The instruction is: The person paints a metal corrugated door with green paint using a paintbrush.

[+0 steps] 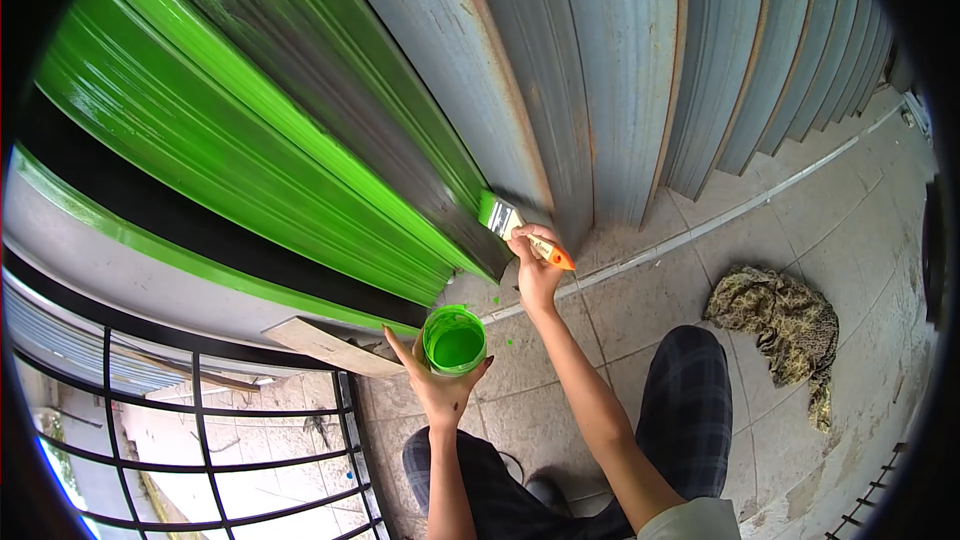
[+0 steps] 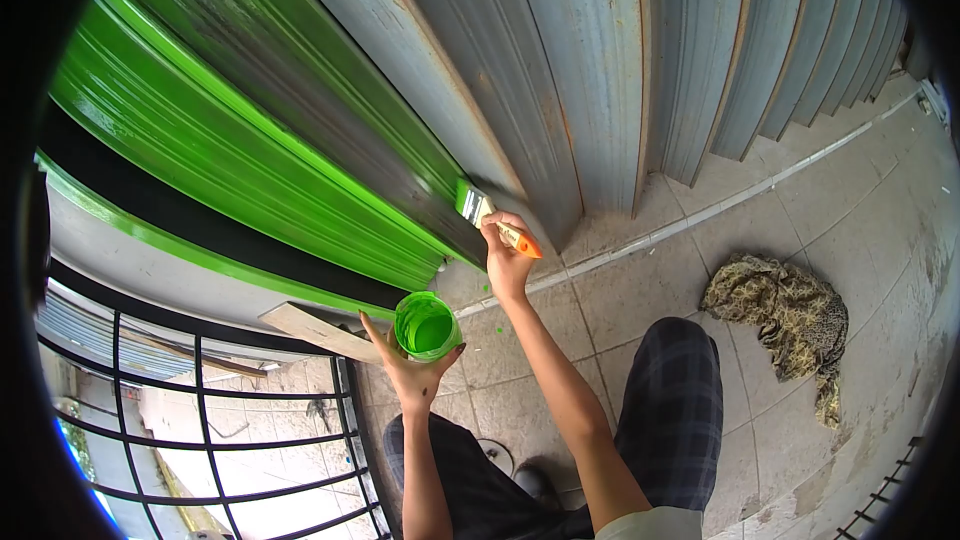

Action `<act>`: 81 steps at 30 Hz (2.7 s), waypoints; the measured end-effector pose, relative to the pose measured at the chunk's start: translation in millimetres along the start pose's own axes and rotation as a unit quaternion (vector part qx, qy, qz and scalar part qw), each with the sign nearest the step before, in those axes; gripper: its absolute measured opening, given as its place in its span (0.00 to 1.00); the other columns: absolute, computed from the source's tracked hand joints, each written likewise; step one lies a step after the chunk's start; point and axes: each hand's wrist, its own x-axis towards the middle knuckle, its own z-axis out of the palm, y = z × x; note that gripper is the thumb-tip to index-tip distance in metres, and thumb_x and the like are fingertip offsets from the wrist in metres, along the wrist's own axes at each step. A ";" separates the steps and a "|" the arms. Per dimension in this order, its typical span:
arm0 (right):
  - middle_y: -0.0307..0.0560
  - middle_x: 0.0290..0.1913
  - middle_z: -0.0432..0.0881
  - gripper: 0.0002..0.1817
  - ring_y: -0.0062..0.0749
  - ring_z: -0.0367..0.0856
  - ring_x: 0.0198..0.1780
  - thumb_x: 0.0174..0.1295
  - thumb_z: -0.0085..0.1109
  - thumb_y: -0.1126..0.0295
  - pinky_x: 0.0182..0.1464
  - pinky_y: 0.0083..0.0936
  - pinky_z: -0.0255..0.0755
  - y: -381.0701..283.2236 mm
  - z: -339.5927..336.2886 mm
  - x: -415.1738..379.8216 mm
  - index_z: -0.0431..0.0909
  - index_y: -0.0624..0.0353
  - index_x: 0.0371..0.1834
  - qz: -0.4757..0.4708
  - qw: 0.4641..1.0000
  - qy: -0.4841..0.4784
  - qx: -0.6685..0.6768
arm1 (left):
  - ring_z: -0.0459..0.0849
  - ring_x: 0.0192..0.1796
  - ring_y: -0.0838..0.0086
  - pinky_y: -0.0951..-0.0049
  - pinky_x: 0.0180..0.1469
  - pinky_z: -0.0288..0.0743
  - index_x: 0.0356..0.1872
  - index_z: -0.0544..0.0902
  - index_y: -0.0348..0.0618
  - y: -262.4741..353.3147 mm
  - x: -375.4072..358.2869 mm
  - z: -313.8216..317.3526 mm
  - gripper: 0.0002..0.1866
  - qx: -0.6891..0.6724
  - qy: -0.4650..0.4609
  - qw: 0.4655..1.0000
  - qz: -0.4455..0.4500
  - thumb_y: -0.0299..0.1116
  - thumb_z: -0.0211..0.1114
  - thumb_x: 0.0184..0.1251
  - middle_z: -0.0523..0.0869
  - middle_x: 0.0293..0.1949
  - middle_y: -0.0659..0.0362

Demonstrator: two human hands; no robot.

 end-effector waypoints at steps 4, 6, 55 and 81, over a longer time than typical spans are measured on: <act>0.42 0.38 0.78 0.07 0.25 0.79 0.41 0.58 0.64 0.78 0.46 0.25 0.79 3.0 -14.6 -5.5 0.75 0.64 0.37 0.071 0.996 0.036 0.035 | 0.78 0.55 0.54 0.60 0.59 0.70 0.71 0.29 0.42 4.6 0.8 0.0 0.73 0.013 0.001 1.000 0.001 0.30 0.83 0.32 0.76 0.54 0.39; 0.42 0.37 0.78 0.07 0.25 0.79 0.40 0.57 0.64 0.79 0.44 0.23 0.78 41.9 -46.0 -6.8 0.76 0.63 0.36 0.092 0.994 0.062 0.003 | 0.78 0.54 0.54 0.60 0.59 0.70 0.71 0.29 0.42 2.2 1.9 2.7 0.73 0.005 -0.001 1.000 -0.009 0.30 0.83 0.32 0.75 0.54 0.39; 0.43 0.39 0.78 0.10 0.29 0.81 0.39 0.55 0.63 0.80 0.42 0.30 0.83 22.0 -26.7 -7.1 0.74 0.62 0.38 0.127 0.988 0.089 -0.002 | 0.76 0.56 0.57 0.60 0.60 0.70 0.72 0.31 0.42 -1.1 1.8 -9.0 0.74 0.007 0.017 1.000 0.008 0.31 0.84 0.30 0.70 0.58 0.38; 0.45 0.37 0.86 0.10 0.36 0.85 0.35 0.55 0.62 0.77 0.37 0.24 0.78 -171.2 19.3 -16.4 0.85 0.54 0.40 -0.006 0.706 -0.580 -0.406 | 0.71 0.62 0.52 0.55 0.63 0.67 0.71 0.40 0.33 0.4 18.7 11.3 0.63 0.092 -0.096 0.986 0.098 0.32 0.79 0.37 0.75 0.60 0.53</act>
